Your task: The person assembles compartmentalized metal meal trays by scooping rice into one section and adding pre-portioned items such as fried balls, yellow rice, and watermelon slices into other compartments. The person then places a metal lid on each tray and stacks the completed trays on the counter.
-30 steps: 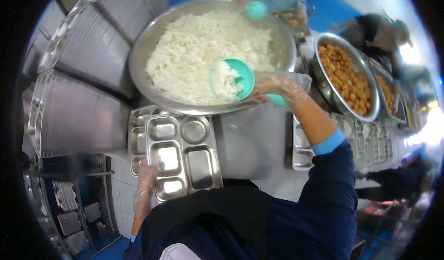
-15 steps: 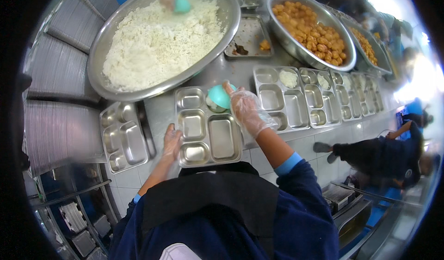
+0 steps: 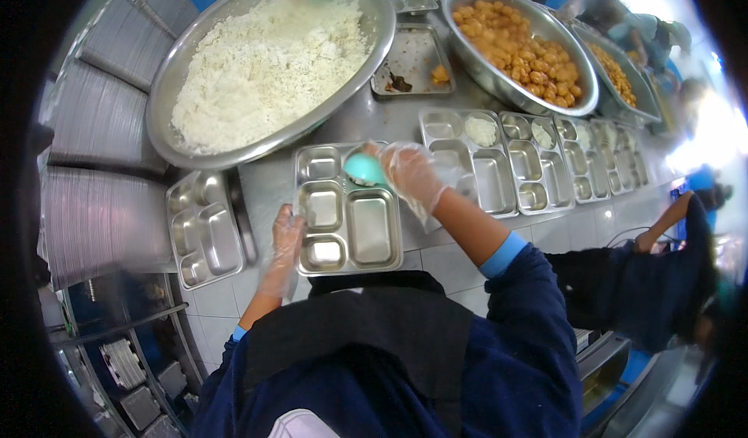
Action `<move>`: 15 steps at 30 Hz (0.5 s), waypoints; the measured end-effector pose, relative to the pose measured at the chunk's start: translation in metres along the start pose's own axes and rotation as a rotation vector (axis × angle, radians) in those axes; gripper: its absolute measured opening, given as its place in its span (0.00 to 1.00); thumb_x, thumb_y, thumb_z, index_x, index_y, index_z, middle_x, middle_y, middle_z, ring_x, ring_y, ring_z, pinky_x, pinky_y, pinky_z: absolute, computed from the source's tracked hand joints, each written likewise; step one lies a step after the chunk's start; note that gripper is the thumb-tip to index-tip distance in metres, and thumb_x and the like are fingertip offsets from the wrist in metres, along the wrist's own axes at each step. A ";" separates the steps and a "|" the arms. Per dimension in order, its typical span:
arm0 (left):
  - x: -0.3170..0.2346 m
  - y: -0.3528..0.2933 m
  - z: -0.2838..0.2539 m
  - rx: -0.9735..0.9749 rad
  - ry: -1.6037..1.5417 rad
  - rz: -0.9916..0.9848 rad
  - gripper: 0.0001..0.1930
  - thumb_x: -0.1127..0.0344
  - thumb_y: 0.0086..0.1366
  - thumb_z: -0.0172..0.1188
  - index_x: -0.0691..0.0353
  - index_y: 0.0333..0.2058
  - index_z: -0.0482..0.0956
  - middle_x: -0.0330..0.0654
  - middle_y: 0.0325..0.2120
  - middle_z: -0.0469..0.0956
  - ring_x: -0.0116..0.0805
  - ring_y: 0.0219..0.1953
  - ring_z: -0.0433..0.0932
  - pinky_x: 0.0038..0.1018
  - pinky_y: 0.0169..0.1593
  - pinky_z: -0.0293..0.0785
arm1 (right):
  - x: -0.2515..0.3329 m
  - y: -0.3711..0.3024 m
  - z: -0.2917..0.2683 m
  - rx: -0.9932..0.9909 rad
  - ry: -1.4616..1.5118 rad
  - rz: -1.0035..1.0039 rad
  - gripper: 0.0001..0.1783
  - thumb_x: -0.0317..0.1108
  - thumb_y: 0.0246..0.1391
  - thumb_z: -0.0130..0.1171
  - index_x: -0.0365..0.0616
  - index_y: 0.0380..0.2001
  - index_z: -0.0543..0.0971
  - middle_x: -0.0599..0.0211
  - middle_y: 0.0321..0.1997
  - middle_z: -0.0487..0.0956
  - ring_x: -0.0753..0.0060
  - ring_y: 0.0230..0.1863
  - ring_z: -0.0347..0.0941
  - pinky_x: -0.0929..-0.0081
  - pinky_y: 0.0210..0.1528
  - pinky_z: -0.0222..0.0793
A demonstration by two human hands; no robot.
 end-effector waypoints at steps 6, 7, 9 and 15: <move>0.007 0.004 0.003 0.020 0.037 -0.025 0.03 0.70 0.58 0.57 0.60 0.31 0.73 0.34 0.18 0.66 0.23 0.20 0.64 0.28 0.22 0.63 | -0.019 0.018 0.006 0.099 -0.024 -0.079 0.35 0.26 0.61 0.50 0.42 0.73 0.59 0.65 0.37 0.79 0.78 0.33 0.74 0.73 0.34 0.75; 0.006 0.004 0.002 -0.014 0.036 0.009 0.03 0.70 0.58 0.56 0.60 0.31 0.73 0.35 0.18 0.66 0.24 0.19 0.64 0.29 0.22 0.63 | -0.018 0.019 0.005 0.231 0.438 -0.047 0.36 0.25 0.60 0.51 0.41 0.72 0.60 0.66 0.35 0.79 0.78 0.33 0.74 0.73 0.34 0.76; 0.004 0.007 0.002 -0.009 0.038 0.086 0.02 0.70 0.58 0.56 0.60 0.31 0.73 0.37 0.18 0.66 0.25 0.18 0.64 0.30 0.22 0.62 | -0.027 0.020 -0.024 -0.025 -0.420 -0.153 0.34 0.26 0.61 0.52 0.39 0.70 0.62 0.68 0.32 0.78 0.73 0.32 0.75 0.72 0.36 0.75; -0.025 0.009 0.011 0.027 0.421 0.274 0.19 0.67 0.63 0.58 0.65 0.52 0.74 0.57 0.40 0.80 0.51 0.40 0.81 0.42 0.46 0.77 | -0.134 0.022 -0.082 -0.148 0.777 0.264 0.31 0.38 0.64 0.54 0.38 0.68 0.65 0.56 0.51 0.80 0.61 0.53 0.76 0.70 0.59 0.69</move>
Point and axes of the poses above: each hand's wrist, its own y-axis towards the middle knuckle, its own z-axis out of the palm, x = y × z, the point moved 6 cm from there along y, towards the middle knuckle
